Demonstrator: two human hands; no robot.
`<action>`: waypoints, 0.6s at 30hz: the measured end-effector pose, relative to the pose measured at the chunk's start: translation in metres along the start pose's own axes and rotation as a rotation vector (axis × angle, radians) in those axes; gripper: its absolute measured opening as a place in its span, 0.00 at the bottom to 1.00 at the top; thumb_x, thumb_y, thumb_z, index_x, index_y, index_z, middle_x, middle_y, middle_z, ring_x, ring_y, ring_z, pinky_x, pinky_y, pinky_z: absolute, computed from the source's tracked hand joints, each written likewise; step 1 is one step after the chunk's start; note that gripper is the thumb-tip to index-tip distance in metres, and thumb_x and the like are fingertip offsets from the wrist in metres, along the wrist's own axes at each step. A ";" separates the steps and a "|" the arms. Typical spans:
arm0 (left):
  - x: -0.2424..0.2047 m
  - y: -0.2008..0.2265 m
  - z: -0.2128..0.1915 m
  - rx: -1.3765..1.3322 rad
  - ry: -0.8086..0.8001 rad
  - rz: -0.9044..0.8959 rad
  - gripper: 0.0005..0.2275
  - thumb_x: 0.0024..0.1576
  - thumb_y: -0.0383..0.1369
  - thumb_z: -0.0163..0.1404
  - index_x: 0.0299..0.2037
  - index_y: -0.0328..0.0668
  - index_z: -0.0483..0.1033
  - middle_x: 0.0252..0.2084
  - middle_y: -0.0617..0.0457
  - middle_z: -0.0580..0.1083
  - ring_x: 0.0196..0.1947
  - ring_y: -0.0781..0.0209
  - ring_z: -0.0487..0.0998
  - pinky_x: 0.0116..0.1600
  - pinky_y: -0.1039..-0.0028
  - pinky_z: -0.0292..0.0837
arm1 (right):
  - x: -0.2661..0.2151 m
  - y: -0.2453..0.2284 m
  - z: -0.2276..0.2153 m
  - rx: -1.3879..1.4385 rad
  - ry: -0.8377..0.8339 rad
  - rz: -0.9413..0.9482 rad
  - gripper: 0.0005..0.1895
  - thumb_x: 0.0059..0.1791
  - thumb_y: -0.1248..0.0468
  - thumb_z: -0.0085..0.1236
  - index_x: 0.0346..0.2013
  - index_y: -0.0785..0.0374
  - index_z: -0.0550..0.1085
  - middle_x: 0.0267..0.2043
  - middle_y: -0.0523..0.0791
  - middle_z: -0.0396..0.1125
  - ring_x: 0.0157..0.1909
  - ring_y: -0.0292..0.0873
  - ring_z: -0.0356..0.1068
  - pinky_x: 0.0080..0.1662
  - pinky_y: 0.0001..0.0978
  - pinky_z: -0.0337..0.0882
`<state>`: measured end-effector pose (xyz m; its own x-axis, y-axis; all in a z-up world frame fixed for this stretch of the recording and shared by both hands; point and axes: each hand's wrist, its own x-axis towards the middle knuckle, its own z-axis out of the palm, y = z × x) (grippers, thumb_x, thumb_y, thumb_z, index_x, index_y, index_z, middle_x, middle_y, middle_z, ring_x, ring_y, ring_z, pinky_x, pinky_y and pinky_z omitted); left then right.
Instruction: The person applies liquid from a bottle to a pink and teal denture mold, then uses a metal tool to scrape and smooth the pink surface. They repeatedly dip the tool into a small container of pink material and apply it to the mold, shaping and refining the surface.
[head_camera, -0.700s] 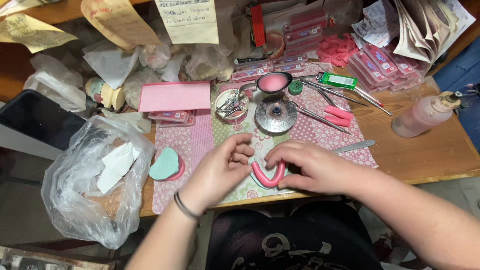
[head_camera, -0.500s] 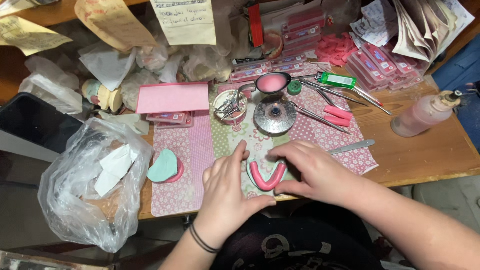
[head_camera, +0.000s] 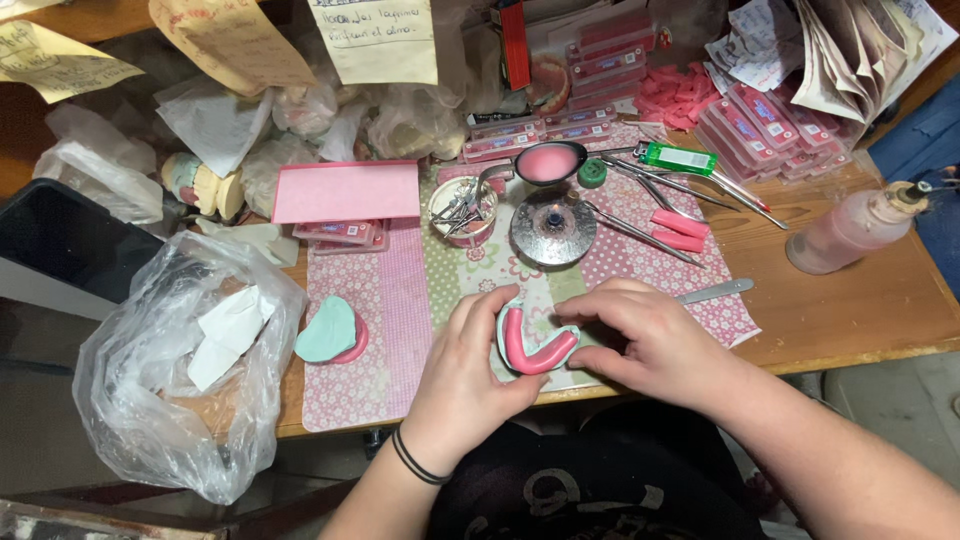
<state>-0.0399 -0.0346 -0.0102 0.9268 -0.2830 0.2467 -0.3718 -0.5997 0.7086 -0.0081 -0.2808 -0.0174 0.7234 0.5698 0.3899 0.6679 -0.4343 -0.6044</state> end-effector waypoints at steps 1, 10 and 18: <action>0.001 0.002 -0.003 0.000 0.001 0.000 0.35 0.42 0.36 0.66 0.63 0.42 0.66 0.56 0.48 0.72 0.59 0.48 0.73 0.62 0.63 0.67 | 0.000 -0.001 0.001 0.000 -0.001 -0.001 0.24 0.47 0.50 0.66 0.53 0.57 0.76 0.45 0.42 0.75 0.46 0.45 0.75 0.49 0.36 0.72; 0.001 0.001 0.005 -0.912 -0.140 -0.161 0.45 0.47 0.23 0.60 0.77 0.42 0.47 0.68 0.49 0.64 0.64 0.66 0.68 0.69 0.77 0.61 | -0.001 -0.011 0.006 0.077 0.172 -0.072 0.27 0.44 0.50 0.69 0.52 0.61 0.76 0.40 0.44 0.74 0.40 0.43 0.74 0.46 0.32 0.73; 0.006 -0.025 0.001 -1.139 -0.179 -0.190 0.42 0.46 0.20 0.62 0.73 0.39 0.57 0.65 0.51 0.66 0.60 0.60 0.74 0.62 0.68 0.75 | -0.008 0.000 -0.056 -0.448 -0.050 0.220 0.12 0.50 0.51 0.59 0.46 0.49 0.79 0.45 0.39 0.79 0.46 0.45 0.78 0.52 0.41 0.74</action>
<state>-0.0254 -0.0218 -0.0269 0.9082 -0.4167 0.0403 0.1185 0.3482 0.9299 -0.0037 -0.3245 0.0186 0.8534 0.4595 0.2461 0.5183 -0.7984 -0.3065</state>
